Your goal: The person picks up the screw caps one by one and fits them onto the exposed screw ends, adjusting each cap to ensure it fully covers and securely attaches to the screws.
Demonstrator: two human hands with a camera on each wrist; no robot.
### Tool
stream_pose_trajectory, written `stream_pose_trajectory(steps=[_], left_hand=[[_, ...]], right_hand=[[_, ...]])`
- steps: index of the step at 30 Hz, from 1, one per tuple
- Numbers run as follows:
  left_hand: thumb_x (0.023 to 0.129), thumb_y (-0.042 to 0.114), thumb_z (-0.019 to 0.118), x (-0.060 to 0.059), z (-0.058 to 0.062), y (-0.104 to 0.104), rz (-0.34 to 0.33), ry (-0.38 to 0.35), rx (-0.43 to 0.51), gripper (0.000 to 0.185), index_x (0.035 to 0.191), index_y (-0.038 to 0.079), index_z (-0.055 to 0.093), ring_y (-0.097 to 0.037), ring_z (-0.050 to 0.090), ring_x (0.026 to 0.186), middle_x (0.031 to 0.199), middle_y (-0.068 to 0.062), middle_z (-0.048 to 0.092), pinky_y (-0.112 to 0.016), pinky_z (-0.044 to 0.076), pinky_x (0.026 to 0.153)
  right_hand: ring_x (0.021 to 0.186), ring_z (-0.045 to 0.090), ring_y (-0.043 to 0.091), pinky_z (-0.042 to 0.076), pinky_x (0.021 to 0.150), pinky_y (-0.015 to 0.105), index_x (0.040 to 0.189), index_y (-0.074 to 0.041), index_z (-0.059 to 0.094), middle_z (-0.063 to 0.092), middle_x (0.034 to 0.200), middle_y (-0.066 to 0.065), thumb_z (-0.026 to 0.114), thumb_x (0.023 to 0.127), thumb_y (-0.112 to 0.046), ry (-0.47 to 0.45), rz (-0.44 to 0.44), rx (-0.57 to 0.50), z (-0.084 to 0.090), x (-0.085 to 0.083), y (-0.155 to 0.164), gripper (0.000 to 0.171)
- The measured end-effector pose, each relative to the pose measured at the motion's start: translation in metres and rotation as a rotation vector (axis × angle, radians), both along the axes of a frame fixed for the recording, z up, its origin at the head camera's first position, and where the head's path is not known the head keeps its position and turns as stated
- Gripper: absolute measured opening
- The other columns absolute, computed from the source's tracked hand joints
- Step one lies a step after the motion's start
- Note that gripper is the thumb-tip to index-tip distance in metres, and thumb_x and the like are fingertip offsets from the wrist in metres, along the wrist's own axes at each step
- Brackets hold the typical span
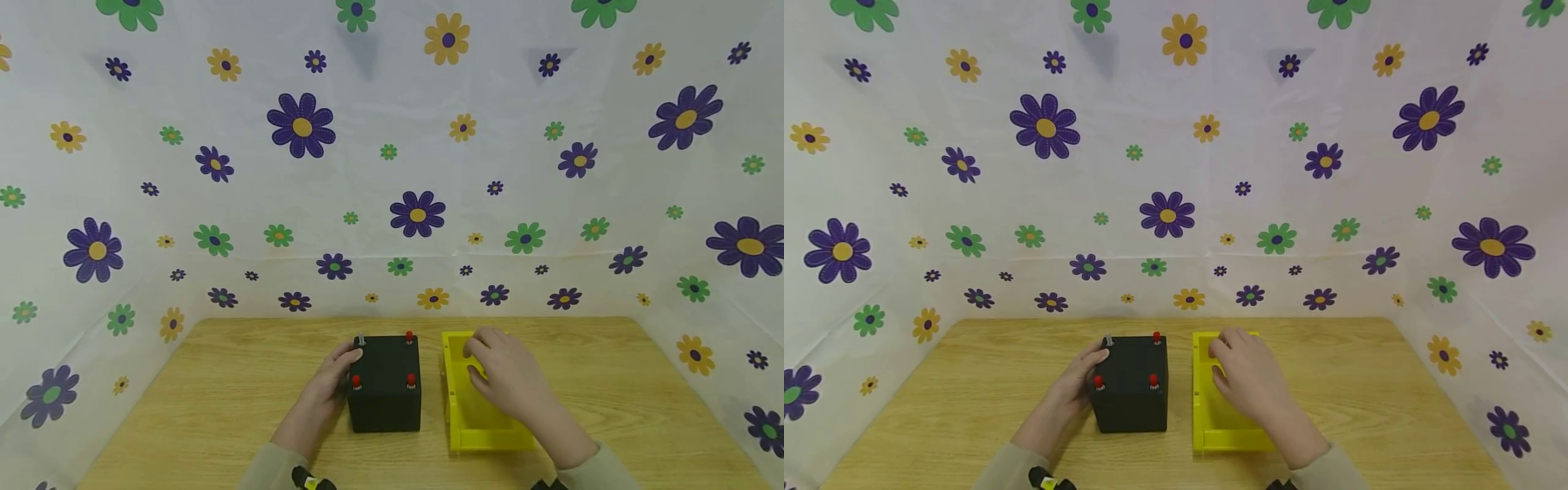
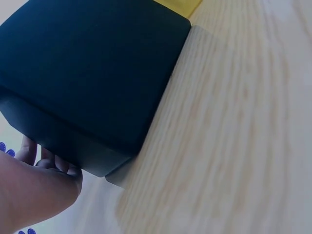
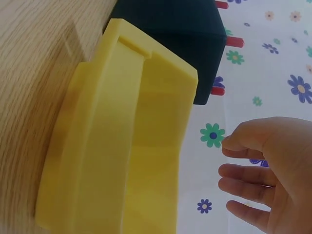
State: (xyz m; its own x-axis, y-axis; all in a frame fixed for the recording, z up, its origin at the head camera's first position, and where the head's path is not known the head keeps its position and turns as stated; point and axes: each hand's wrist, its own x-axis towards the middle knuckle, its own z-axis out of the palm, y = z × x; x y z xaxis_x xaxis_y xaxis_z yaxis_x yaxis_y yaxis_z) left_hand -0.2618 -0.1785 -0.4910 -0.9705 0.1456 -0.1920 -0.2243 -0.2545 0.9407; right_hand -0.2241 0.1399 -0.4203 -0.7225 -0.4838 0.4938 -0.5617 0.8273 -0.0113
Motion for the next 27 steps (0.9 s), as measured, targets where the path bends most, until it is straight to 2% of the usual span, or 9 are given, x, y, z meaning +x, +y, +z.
stream_pose_trajectory(steps=[11,21,27], left_hand=[[0.104,0.015,0.054,-0.001,-0.001,0.000,-0.008,0.005,0.017,0.036,0.139,0.011,0.057,0.000,0.070,0.086,0.093,0.017,0.075,-0.021,0.055,0.083],[0.103,0.015,0.055,-0.001,-0.002,0.000,0.000,0.009,0.003,0.042,0.144,0.007,0.054,-0.001,0.069,0.087,0.093,0.017,0.075,-0.021,0.055,0.084],[0.103,0.015,0.055,0.000,0.000,0.000,0.000,0.007,-0.002,0.045,0.147,0.005,0.051,-0.001,0.069,0.088,0.094,0.017,0.075,-0.021,0.055,0.085]], right_hand=[[0.084,0.058,0.016,0.056,0.081,0.037,0.095,-0.012,0.070,0.065,0.096,0.001,0.083,0.086,-0.008,-0.049,-0.025,0.012,-0.004,0.001,0.006,0.017],[0.090,0.061,0.021,0.058,0.088,0.039,0.097,-0.012,0.071,0.067,0.099,0.002,0.084,0.086,-0.009,-0.093,-0.057,0.009,-0.008,0.000,0.011,0.018],[0.088,0.059,0.020,0.057,0.087,0.038,0.097,-0.011,0.071,0.067,0.098,0.002,0.083,0.085,-0.007,-0.089,-0.063,0.005,-0.010,0.002,0.014,0.018]])
